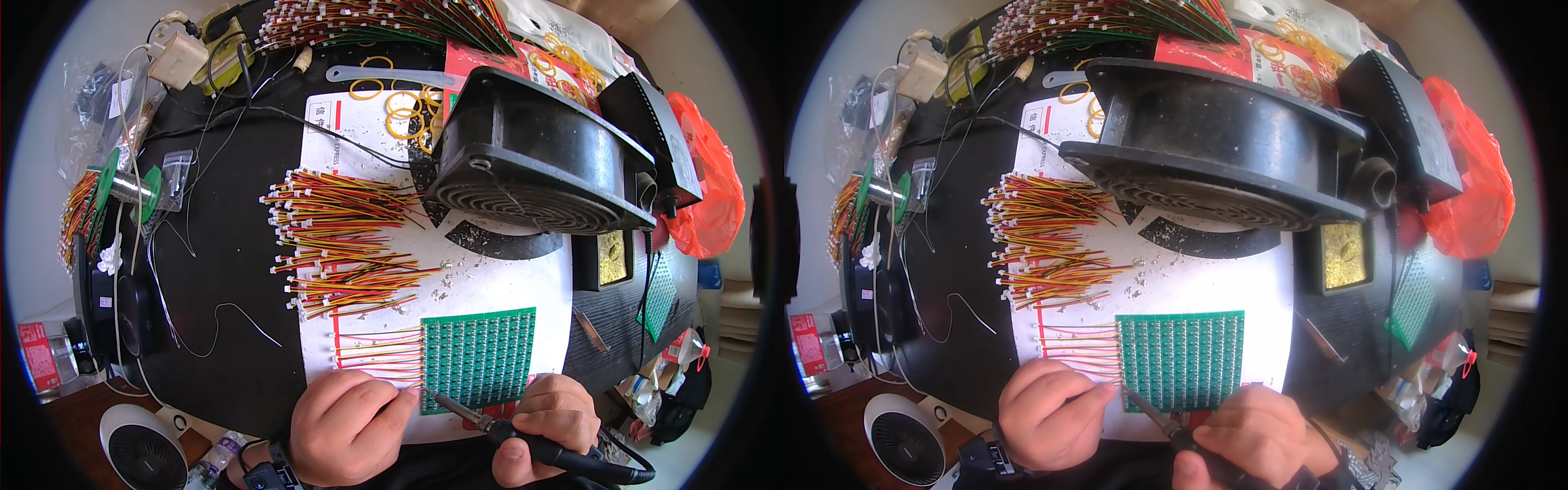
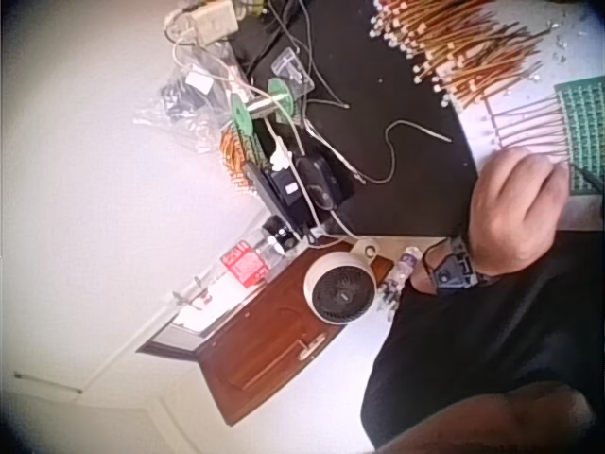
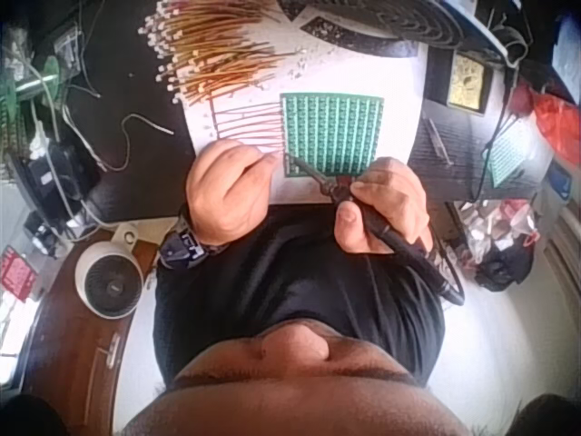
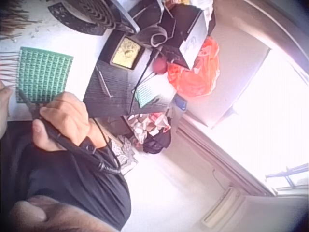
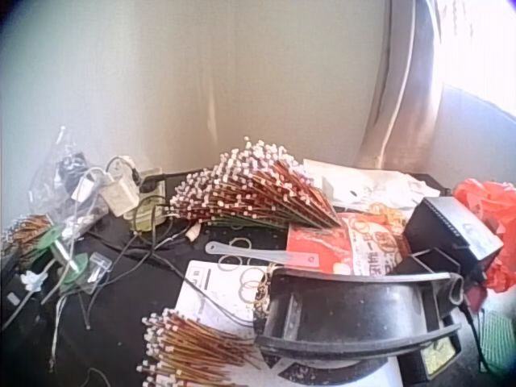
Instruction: Soldering electronic components onto a printed circuit board.
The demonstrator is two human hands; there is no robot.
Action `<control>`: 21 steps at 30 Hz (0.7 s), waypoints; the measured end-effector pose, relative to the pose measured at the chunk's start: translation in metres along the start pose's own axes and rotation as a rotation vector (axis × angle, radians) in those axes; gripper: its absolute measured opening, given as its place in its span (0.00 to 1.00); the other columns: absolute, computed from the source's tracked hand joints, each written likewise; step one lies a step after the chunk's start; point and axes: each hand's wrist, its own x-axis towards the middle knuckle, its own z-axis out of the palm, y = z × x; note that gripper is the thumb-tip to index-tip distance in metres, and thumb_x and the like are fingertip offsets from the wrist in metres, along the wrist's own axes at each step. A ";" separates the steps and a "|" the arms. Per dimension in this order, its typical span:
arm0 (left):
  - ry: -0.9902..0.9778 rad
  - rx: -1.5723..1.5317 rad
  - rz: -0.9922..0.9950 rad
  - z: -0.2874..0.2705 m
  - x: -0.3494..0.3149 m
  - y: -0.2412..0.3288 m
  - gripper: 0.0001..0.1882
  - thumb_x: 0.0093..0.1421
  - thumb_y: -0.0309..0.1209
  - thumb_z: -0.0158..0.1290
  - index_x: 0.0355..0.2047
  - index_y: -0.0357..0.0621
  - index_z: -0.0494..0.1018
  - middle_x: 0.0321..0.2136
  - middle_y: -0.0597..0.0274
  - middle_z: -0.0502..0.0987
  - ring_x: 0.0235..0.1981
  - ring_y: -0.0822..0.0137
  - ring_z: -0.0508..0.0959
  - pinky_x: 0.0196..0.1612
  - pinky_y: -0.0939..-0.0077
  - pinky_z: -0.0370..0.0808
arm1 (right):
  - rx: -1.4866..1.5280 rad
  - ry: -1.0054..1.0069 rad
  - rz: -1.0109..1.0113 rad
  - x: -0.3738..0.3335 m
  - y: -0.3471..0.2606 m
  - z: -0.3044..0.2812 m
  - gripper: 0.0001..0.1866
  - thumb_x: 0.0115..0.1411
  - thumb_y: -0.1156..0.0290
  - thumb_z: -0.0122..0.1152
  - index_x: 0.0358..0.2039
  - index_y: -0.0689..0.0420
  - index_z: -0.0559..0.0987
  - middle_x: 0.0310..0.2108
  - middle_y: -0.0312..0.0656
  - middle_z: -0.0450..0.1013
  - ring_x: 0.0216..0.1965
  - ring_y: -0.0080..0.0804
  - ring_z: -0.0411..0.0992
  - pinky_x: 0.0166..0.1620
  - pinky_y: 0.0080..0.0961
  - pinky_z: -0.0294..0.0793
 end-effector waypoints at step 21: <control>-0.001 -0.005 0.019 0.003 -0.002 0.000 0.16 0.38 0.15 0.61 0.31 0.35 0.82 0.26 0.60 0.76 0.24 0.60 0.75 0.28 0.69 0.74 | -0.009 0.089 -0.041 -0.006 0.003 -0.004 0.13 0.54 0.71 0.66 0.32 0.67 0.73 0.18 0.45 0.69 0.17 0.31 0.66 0.22 0.29 0.66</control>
